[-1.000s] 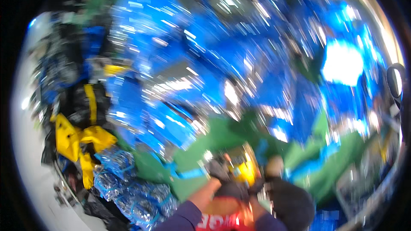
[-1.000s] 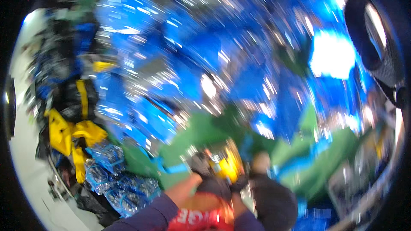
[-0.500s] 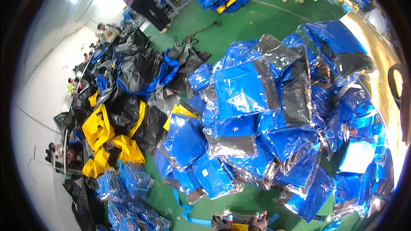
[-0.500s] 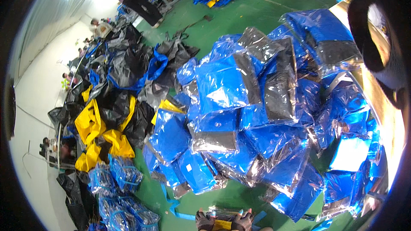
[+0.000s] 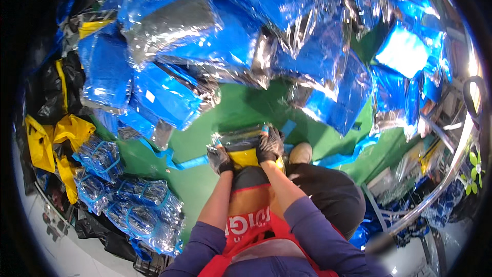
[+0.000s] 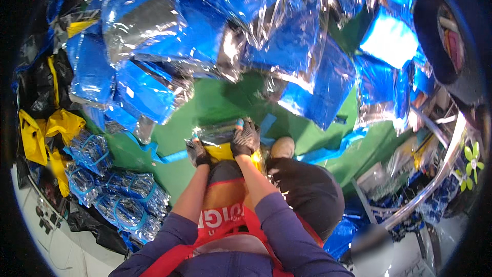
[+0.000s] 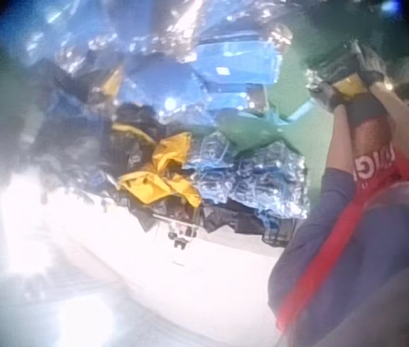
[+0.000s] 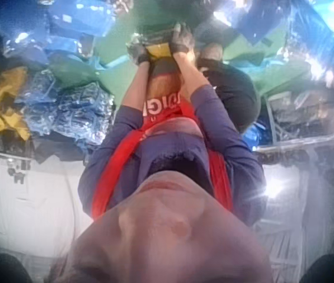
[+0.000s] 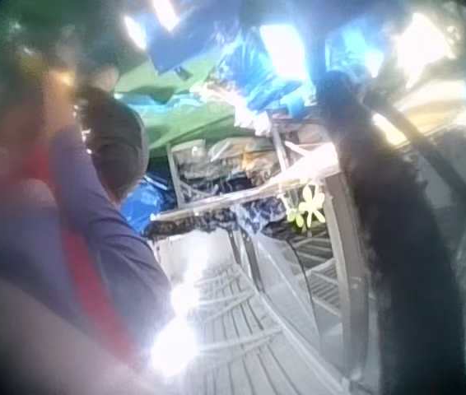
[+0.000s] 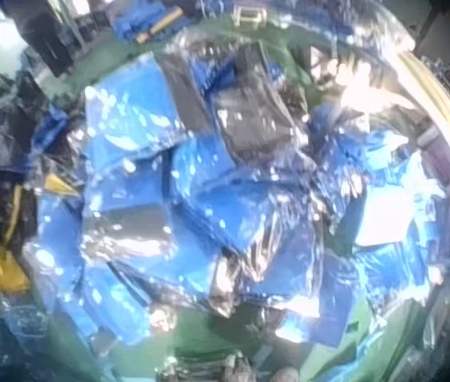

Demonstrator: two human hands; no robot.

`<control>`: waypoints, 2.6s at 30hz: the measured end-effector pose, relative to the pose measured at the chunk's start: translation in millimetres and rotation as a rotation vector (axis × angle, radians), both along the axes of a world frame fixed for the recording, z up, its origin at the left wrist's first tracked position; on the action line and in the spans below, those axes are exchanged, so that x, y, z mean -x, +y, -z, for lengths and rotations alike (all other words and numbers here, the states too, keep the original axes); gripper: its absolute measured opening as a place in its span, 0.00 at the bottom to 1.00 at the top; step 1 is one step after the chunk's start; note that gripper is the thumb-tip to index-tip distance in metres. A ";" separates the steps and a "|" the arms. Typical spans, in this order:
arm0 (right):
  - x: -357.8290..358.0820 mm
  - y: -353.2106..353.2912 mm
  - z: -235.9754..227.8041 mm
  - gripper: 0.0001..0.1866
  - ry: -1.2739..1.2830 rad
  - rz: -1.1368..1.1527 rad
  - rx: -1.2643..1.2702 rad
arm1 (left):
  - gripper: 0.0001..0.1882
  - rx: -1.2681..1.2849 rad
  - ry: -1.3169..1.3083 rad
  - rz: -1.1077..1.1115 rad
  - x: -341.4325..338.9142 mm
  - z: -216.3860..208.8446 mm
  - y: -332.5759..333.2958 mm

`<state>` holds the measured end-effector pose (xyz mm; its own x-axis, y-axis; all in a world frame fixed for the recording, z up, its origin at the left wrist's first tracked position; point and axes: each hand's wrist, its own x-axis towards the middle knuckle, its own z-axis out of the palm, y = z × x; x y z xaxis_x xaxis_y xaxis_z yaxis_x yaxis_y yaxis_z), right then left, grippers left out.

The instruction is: The person repeatedly picks up stacks of blue and yellow plastic-wrapped items, wraps them with blue straps, and secures the straps by hand. They handle multiple bundles, adjusting and tightening the straps to keep the items together.

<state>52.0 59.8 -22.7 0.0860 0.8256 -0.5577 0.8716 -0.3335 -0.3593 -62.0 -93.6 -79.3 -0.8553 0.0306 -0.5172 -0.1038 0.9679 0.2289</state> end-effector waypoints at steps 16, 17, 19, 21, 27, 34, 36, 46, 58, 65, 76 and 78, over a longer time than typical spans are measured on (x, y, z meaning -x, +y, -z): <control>-112.0 -144.2 -36.3 0.24 -0.187 0.414 0.201 | 0.26 -0.102 -0.031 1.381 -44.3 -93.1 141.7; -116.0 -156.0 -27.0 0.24 -0.150 0.417 0.187 | 0.25 -0.030 -0.136 1.365 -45.4 -88.5 146.1; -116.4 -170.6 -5.6 0.22 -0.190 0.463 0.078 | 0.22 -0.064 -0.072 1.434 -44.7 -81.6 148.9; -114.5 -175.3 12.7 0.21 -0.090 0.700 -0.035 | 0.21 -0.043 -0.060 1.457 -45.9 -75.9 149.4; -152.8 -161.5 31.5 0.21 -0.041 0.548 0.452 | 0.17 -0.216 -0.036 1.509 -45.5 -71.5 149.4; -198.9 -109.0 105.8 0.23 -0.080 0.693 0.796 | 0.20 -0.345 0.091 -0.001 80.5 -49.0 13.7; -194.5 -90.5 109.0 0.24 -0.428 0.078 0.818 | 0.27 -0.277 -0.001 -0.485 104.4 -12.2 -51.0; -155.2 -101.9 27.3 0.19 1.096 0.939 0.130 | 0.16 -0.871 -0.289 -1.235 96.9 112.2 -181.9; -71.0 -100.8 -136.3 0.30 1.177 -0.372 -0.117 | 0.18 -0.969 -0.445 0.154 -0.6 -277.9 -44.3; -73.2 -99.0 -139.6 0.27 1.598 0.255 0.493 | 0.18 -0.990 -0.226 0.988 -64.9 -288.7 -8.7; -84.9 -121.0 -137.3 0.10 1.183 -0.123 -0.444 | 0.18 -0.712 -0.091 0.514 -41.8 -162.1 -3.8; -83.5 -120.8 -138.3 0.08 1.286 -0.058 -0.334 | 0.19 -0.567 0.308 0.497 -38.6 -165.5 -8.1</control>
